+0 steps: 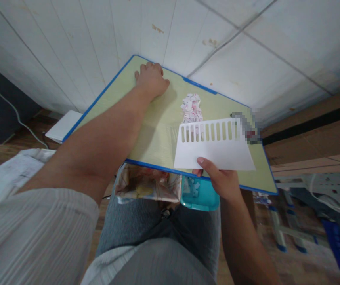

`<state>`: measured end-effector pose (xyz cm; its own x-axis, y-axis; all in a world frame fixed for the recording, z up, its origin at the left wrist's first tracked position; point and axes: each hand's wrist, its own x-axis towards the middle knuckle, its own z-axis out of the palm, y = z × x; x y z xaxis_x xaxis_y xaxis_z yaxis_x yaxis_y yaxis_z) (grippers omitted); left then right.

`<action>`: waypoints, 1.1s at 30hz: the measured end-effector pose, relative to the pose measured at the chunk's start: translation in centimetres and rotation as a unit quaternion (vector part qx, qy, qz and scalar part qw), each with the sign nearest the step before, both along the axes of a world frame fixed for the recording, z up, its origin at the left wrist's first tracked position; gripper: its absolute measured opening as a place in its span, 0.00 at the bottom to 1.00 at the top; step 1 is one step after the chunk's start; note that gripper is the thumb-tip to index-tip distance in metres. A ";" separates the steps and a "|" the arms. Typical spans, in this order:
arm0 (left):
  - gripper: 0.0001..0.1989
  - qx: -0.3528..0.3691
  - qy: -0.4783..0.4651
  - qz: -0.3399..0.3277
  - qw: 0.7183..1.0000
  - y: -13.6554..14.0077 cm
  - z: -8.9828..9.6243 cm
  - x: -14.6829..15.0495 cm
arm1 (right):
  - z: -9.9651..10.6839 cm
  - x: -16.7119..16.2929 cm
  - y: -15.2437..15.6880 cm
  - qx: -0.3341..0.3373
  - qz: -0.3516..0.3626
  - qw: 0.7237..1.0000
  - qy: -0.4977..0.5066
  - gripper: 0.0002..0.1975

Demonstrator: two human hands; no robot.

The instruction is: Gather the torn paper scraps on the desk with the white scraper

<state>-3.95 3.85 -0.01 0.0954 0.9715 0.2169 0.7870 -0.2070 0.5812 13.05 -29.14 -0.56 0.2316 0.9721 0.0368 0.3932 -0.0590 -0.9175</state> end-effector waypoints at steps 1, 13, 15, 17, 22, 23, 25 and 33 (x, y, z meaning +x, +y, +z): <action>0.16 0.000 0.002 0.001 1.000 0.0 0.0 0.0 | -0.1 0.0 0.0 0.000 -0.002 1.000 -0.001 0.25; 0.18 -0.015 0.011 -0.005 1.000 -0.1 0.0 -0.1 | 0.2 -0.3 -0.2 0.008 -0.001 1.000 0.015 0.25; 0.18 -0.015 0.014 -0.005 1.000 -0.1 0.0 -0.1 | 0.1 -0.2 0.0 0.020 -0.009 0.999 0.024 0.24; 0.19 -0.014 0.016 -0.004 1.000 -0.1 0.0 -0.1 | -0.4 0.2 0.3 0.041 -0.044 0.998 0.038 0.22; 0.21 -0.001 0.029 -0.007 1.000 -0.4 0.0 -0.1 | -2.3 2.9 1.3 0.111 -0.167 0.977 0.079 0.15; 0.22 -0.002 0.033 -0.007 0.999 -0.5 0.0 -0.1 | -2.4 3.6 1.5 0.122 -0.184 0.972 0.075 0.15; 0.23 -0.002 0.036 -0.009 0.999 -0.6 0.1 -0.1 | -2.3 4.7 1.9 0.138 -0.207 0.967 0.054 0.14; 0.22 0.009 0.032 -0.007 0.999 -0.5 -0.1 -0.1 | -1.4 7.0 4.3 0.138 -0.225 0.965 0.005 0.14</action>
